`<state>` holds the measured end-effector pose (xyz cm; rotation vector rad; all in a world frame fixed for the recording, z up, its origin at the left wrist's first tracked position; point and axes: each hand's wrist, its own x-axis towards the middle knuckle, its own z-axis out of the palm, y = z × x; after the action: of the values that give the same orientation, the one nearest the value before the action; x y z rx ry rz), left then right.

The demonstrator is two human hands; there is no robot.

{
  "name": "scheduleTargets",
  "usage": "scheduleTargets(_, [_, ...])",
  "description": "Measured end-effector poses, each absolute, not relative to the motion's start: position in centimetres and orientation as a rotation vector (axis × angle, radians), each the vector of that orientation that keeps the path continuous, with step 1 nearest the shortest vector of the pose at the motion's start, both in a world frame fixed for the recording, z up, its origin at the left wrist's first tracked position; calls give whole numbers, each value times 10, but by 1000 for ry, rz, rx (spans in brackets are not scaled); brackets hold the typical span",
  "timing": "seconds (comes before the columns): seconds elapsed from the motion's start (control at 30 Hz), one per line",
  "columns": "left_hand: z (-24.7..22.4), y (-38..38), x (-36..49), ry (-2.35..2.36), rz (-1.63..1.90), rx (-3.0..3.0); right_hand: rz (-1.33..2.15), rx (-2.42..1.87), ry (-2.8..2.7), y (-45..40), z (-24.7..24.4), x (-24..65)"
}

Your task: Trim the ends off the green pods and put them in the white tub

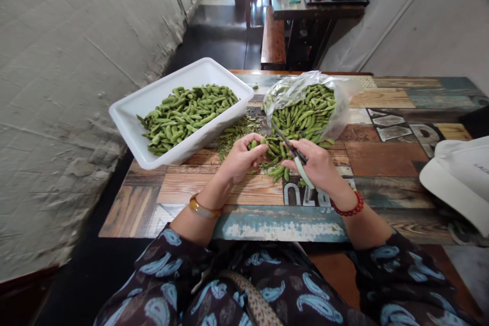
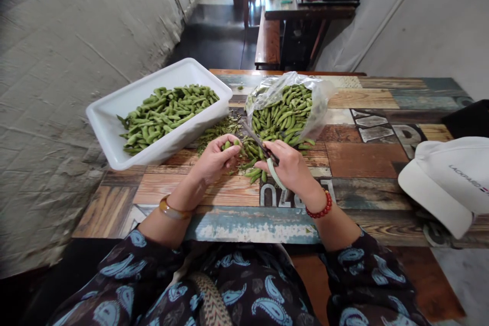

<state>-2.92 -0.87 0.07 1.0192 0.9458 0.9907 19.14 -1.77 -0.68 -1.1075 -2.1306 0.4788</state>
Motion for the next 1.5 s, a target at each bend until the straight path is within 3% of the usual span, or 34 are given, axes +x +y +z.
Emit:
scheduleTargets(0.27, [6,-5,-29,852,1087,742,464,-1073,-2194,-18,-9,191])
scheduleTargets(0.9, [3,-15,-17,763,1008,770,493,-990,-2218,-21,-6,188])
scheduleTargets(1.23, [14,-4,-33,737,1106,652,358,-1163,-2050,-14,-5,197])
scheduleTargets(1.37, [11,-5,-33,845,1009,864,339,-1153,-2048,-12,-5,198])
scheduleTargets(1.5, [0,-7,-27,1067,863,1486,352,-1150,-2078,-12,-7,197])
